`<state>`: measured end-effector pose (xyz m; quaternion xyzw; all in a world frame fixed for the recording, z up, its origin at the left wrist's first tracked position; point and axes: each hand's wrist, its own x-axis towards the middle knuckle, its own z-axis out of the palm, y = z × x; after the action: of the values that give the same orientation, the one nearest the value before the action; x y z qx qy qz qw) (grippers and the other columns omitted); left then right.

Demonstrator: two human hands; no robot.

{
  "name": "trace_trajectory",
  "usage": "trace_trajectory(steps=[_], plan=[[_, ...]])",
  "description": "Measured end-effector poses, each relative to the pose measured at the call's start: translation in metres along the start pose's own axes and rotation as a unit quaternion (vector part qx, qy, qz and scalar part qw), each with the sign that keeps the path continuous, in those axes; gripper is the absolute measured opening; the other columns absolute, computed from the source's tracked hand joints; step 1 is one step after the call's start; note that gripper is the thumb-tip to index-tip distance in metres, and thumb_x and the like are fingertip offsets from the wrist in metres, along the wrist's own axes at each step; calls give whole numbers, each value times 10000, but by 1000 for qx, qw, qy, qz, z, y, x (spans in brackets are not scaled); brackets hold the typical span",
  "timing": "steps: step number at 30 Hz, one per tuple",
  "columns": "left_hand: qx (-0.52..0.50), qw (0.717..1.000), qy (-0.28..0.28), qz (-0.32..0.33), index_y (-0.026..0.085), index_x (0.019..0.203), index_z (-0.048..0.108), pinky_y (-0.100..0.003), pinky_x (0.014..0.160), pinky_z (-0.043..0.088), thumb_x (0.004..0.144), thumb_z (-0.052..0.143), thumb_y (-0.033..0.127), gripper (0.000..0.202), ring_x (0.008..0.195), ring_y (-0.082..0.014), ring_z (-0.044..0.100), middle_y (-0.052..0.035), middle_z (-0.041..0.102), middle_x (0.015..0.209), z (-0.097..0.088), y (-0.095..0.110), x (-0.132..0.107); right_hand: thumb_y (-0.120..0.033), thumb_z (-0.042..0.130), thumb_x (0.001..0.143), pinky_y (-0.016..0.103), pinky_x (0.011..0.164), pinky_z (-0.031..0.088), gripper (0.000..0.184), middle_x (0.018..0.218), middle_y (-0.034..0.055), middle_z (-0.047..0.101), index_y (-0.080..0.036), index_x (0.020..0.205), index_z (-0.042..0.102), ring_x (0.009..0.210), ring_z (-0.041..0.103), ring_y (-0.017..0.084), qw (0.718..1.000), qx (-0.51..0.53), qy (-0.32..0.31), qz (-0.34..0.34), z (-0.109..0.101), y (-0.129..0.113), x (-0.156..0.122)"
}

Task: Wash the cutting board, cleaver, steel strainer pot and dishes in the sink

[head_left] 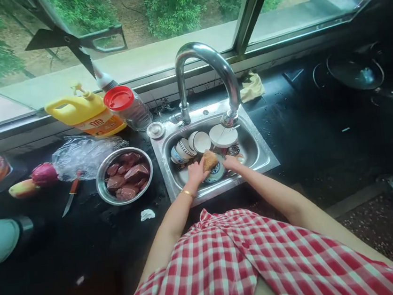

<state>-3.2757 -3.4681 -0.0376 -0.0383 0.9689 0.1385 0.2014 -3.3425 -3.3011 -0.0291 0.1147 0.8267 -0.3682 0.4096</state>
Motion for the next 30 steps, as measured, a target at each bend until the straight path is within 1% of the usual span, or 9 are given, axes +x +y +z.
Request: trace_trajectory(steps=[3, 7, 13, 16, 19, 22, 25, 28, 30], plan=[[-95, 994, -23, -45, 155, 1382, 399, -362, 863, 416, 823, 549, 345, 609, 1006, -276, 593, -165, 622, 1117, -4, 15, 4, -140, 570, 769, 403, 929, 414, 217, 1017, 192, 636, -95, 979, 540, 1081, 551, 318, 998, -5, 53, -25, -14, 5, -10], [-195, 974, -12, -118, 213, 1325, 473, -329, 838, 455, 822, 505, 322, 515, 980, -247, 615, -95, 657, 1090, -34, 30, -8, -200, 484, 792, 400, 904, 424, 240, 1011, 136, 641, -146, 1022, 529, 1008, 570, 283, 992, 41, 79, -87, -38, 19, -30], [-169, 975, 105, -103, 148, 1391, 418, -375, 1007, 386, 830, 504, 401, 621, 1179, -279, 519, -161, 536, 1257, -74, 77, 5, -363, 459, 802, 389, 909, 428, 376, 1065, 78, 647, -185, 1120, 551, 978, 576, 236, 942, 222, 103, -228, -56, 18, -36], [-177, 972, 126, -92, 130, 1410, 391, -384, 1002, 391, 859, 468, 344, 596, 1178, -281, 518, -177, 541, 1248, -78, 115, 32, -440, 406, 843, 373, 909, 423, 411, 1062, 81, 645, -184, 1131, 549, 970, 572, 216, 925, 254, 112, -261, -53, 8, -23], [-181, 977, 113, 1, 148, 1321, 512, -345, 979, 409, 842, 435, 207, 489, 1107, -238, 549, -132, 601, 1172, -75, 140, 40, -493, 353, 863, 352, 871, 429, 418, 986, 69, 646, -187, 1045, 573, 920, 564, 202, 908, 287, 117, -281, -64, 5, -9], [-150, 986, 11, 73, 168, 1123, 662, -320, 920, 439, 806, 419, 138, 400, 982, -221, 589, -83, 670, 1023, -76, 138, 20, -557, 344, 850, 339, 806, 427, 440, 840, 47, 620, -188, 883, 581, 815, 539, 195, 905, 287, 128, -286, -88, 13, -2], [-50, 996, -75, 4, 195, 1026, 709, -341, 878, 449, 782, 479, 152, 338, 935, -255, 614, -87, 685, 989, -89, 121, -8, -578, 381, 817, 322, 745, 410, 425, 717, 20, 568, -193, 743, 545, 726, 497, 180, 908, 273, 125, -293, -106, 22, -3], [45, 993, -13, -110, 203, 1070, 693, -376, 883, 442, 806, 495, 195, 330, 970, -289, 610, -125, 657, 1061, -103, 114, -13, -569, 420, 787, 306, 706, 406, 405, 688, 14, 566, -190, 709, 540, 700, 490, 172, 911, 283, 62, -294, -100, 26, -11], [60, 988, 63, -130, 200, 1171, 641, -369, 911, 432, 839, 453, 200, 382, 1026, -279, 589, -137, 622, 1138, -105, 121, -2, -555, 417, 781, 306, 711, 412, 404, 730, 29, 595, -181, 739, 561, 718, 503, 176, 907, 306, 22, -289, -86, 23, -15]])
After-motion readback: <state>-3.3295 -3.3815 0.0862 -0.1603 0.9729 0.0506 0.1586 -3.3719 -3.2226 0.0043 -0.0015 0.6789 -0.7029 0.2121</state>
